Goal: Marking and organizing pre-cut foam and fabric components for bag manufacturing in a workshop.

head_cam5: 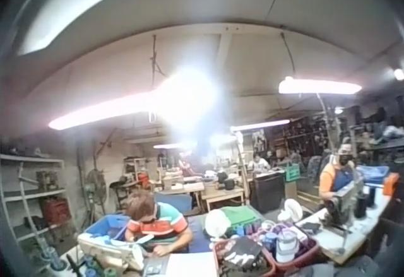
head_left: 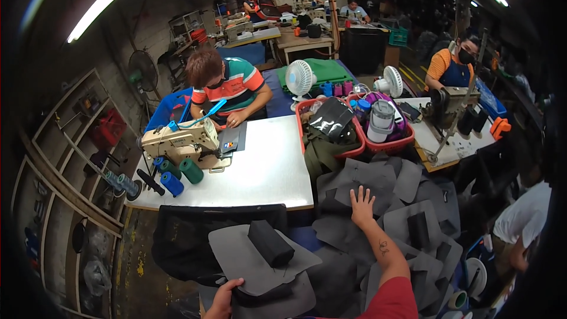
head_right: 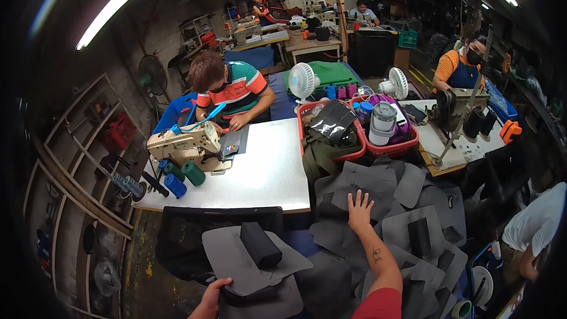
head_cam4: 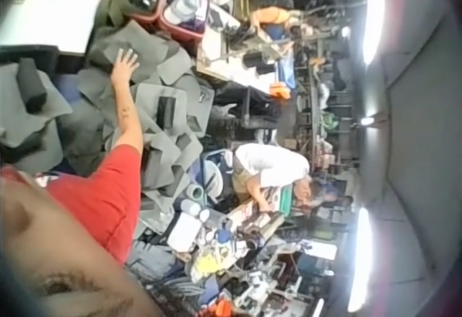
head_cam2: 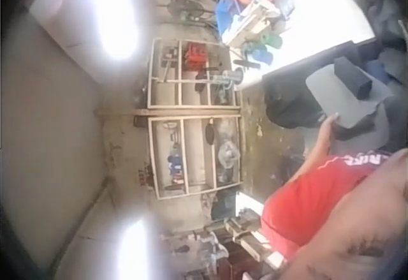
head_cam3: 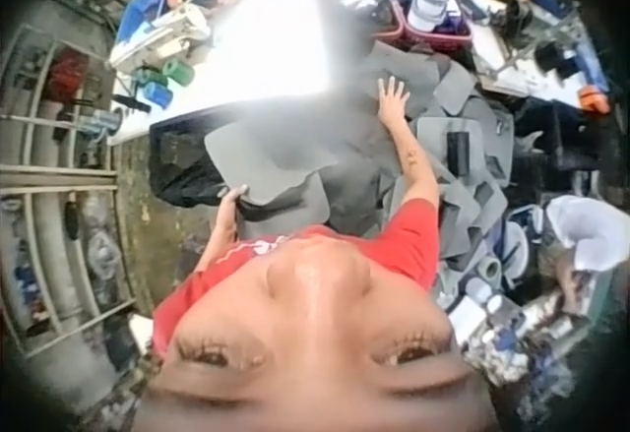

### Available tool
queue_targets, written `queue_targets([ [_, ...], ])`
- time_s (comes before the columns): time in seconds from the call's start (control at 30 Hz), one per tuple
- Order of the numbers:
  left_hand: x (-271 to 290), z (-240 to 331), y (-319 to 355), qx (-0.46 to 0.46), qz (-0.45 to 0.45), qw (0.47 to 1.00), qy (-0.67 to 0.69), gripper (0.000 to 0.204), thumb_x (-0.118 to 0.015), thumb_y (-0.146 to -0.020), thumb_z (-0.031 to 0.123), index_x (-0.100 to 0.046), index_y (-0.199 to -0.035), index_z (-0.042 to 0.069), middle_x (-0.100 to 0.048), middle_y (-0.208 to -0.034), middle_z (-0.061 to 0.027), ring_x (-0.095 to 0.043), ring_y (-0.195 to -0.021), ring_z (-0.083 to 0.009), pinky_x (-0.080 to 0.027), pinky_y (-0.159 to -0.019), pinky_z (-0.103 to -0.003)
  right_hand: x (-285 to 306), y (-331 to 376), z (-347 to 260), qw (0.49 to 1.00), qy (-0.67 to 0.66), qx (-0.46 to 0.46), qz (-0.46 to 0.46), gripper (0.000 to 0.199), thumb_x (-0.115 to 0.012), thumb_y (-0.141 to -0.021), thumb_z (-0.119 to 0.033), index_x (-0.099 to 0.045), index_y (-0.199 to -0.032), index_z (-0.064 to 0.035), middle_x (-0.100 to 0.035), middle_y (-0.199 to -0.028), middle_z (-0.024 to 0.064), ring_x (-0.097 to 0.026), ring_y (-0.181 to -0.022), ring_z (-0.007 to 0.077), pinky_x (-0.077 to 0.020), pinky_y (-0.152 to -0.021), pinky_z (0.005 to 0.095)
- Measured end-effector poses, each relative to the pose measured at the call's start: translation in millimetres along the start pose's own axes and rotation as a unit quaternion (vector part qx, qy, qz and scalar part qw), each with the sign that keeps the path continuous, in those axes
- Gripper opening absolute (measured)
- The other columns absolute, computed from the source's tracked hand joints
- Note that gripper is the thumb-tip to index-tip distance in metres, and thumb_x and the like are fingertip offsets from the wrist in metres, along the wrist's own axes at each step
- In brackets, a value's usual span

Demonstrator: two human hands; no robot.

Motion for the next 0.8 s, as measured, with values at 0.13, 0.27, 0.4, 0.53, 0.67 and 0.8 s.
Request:
queue_targets([
  [0.13, -1.4, 3.2, 8.6, -0.019, 0.009, 1.0, -0.01, 0.059, -0.065, -0.076, 0.027, -0.05, -0.125, 0.0, -0.061, -0.115, -0.0158, -0.057, -0.103, -0.0321, -0.043, -0.095, -0.043, 13.3, -7.7, 2.6, 0.999, -0.003, 0.003, 0.033, 0.065, -0.058, -0.078, -0.004, -0.038, -0.139, -0.0151, -0.03, -0.147, 0.021, -0.033, -0.131, 0.0461, -0.0337, -0.1, 0.06],
  [0.27, 3.1, 0.5, 13.0, -0.003, 0.033, 0.999, -0.012, 0.06, -0.064, -0.076, 0.029, -0.049, -0.126, 0.0, -0.06, -0.116, -0.0162, -0.057, -0.103, -0.0324, -0.043, -0.096, -0.044, 86.1, -17.9, 26.8, 0.965, -0.18, -0.052, 0.182, 0.041, -0.047, -0.082, 0.0, -0.056, -0.121, -0.0099, -0.062, -0.112, 0.018, -0.061, -0.095, 0.0389, -0.0482, -0.081, 0.0468],
  [0.4, -5.5, -3.2, 8.9, 0.019, 0.013, 1.0, -0.006, 0.057, -0.064, -0.076, 0.027, -0.051, -0.124, -0.001, -0.062, -0.112, -0.0157, -0.058, -0.1, -0.0314, -0.044, -0.093, -0.044, 190.5, -6.5, 38.2, 0.942, -0.213, -0.146, 0.215, 0.046, -0.042, -0.084, 0.003, -0.051, -0.129, -0.0065, -0.062, -0.111, 0.0192, -0.059, -0.095, 0.0415, -0.0468, -0.082, 0.0485],
  [0.53, -11.8, -0.1, 4.9, -0.019, 0.008, 1.0, -0.001, 0.052, -0.063, -0.078, 0.025, -0.053, -0.121, -0.001, -0.063, -0.109, -0.0148, -0.059, -0.098, -0.0303, -0.046, -0.092, -0.043, 303.2, 42.5, -48.9, 0.905, -0.342, 0.02, 0.25, 0.049, -0.04, -0.081, 0.009, -0.054, -0.127, -0.0039, -0.06, -0.114, 0.0241, -0.056, -0.109, 0.0395, -0.0448, -0.093, 0.0424],
  [0.67, -20.4, -1.0, 7.2, -0.011, -0.008, 1.0, -0.009, 0.053, -0.065, -0.079, 0.025, -0.051, -0.122, -0.003, -0.062, -0.111, -0.0133, -0.06, -0.099, -0.0251, -0.046, -0.091, -0.037, 322.4, 108.2, -176.8, 0.902, -0.317, 0.282, 0.078, 0.055, -0.039, -0.081, 0.006, -0.045, -0.135, -0.0048, -0.045, -0.138, 0.0195, -0.049, -0.123, 0.0349, -0.0401, -0.102, 0.0388],
  [0.8, -42.7, 3.9, 23.9, -0.115, -0.13, 0.98, 0.096, 0.05, -0.065, -0.08, 0.022, -0.052, -0.124, 0.003, -0.062, -0.112, -0.0096, -0.061, -0.095, -0.0222, -0.05, -0.085, -0.035, 255.6, 190.7, -264.9, 0.861, -0.225, 0.45, -0.075, 0.054, -0.044, -0.083, -0.005, -0.04, -0.137, -0.0055, -0.043, -0.137, 0.0221, -0.058, -0.104, 0.0373, -0.0519, -0.081, 0.0424],
])
Point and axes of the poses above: each hand's wrist, its own y-axis away from the middle knuckle, its own x-axis out of the back of the hand, z = x × y, the point moved 9 cm from there along -y, towards the middle knuckle
